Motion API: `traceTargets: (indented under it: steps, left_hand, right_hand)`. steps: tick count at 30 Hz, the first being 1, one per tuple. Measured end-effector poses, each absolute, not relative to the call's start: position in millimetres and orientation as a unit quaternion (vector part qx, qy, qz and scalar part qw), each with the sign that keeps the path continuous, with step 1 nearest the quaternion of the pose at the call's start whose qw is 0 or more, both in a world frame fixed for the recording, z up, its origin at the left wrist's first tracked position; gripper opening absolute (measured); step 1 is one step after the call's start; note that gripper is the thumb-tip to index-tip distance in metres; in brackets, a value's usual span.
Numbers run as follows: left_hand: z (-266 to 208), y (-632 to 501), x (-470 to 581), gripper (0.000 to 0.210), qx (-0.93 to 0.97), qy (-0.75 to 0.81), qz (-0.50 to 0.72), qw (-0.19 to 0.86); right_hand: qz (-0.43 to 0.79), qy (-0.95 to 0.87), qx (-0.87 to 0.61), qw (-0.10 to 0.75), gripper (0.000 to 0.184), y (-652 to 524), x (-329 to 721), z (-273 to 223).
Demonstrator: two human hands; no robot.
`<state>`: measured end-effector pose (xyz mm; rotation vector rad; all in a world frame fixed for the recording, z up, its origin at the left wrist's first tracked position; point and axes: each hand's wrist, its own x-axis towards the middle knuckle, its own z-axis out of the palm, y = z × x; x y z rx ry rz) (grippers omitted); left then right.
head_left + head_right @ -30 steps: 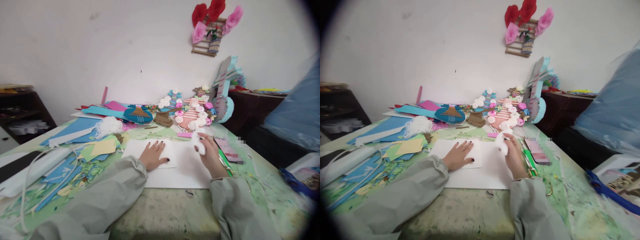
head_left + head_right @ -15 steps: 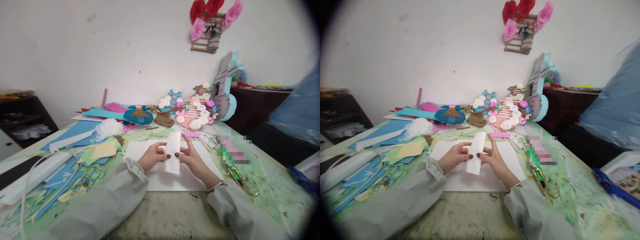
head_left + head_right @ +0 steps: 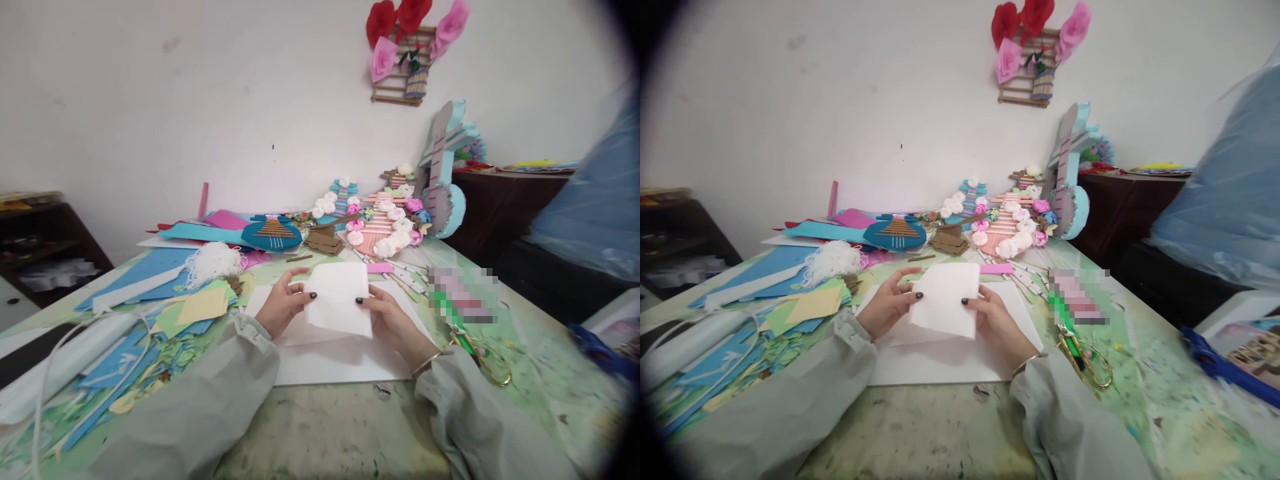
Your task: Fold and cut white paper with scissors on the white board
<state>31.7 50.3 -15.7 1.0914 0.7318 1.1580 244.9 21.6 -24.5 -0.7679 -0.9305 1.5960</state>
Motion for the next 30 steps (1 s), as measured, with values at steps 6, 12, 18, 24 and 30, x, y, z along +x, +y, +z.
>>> traceTargets:
  steps: [6, 12, 18, 24, 30]
  left_hand:
    - [-13.4, 57.1, 17.3, 0.055, 0.491, 0.353, 0.518, 0.605]
    - [-13.0, 66.1, 4.0, 0.030, 0.555, 0.496, 0.438, 0.504]
    - [-23.6, 72.7, -10.4, 0.038, 0.717, 0.604, 0.191, 0.291]
    - [-32.3, 61.7, 12.6, 0.064, 0.782, 0.597, 0.180, -0.025]
    - [-56.8, 60.0, 46.8, 0.069, 0.889, 0.447, 0.100, 0.012]
  right_hand:
    - [0.634, -0.388, -0.395, 0.540, 0.039, 28.7, 252.6, -32.2]
    - [0.594, -0.436, -0.442, 0.511, 0.032, 39.3, 253.4, -41.5]
    - [0.463, -0.535, -0.556, 0.436, 0.031, 49.3, 256.5, -52.7]
    - [0.380, -0.589, -0.603, 0.382, 0.030, 51.2, 257.7, -57.0]
    - [0.465, -0.533, -0.568, 0.420, 0.029, 47.1, 249.0, -50.3]
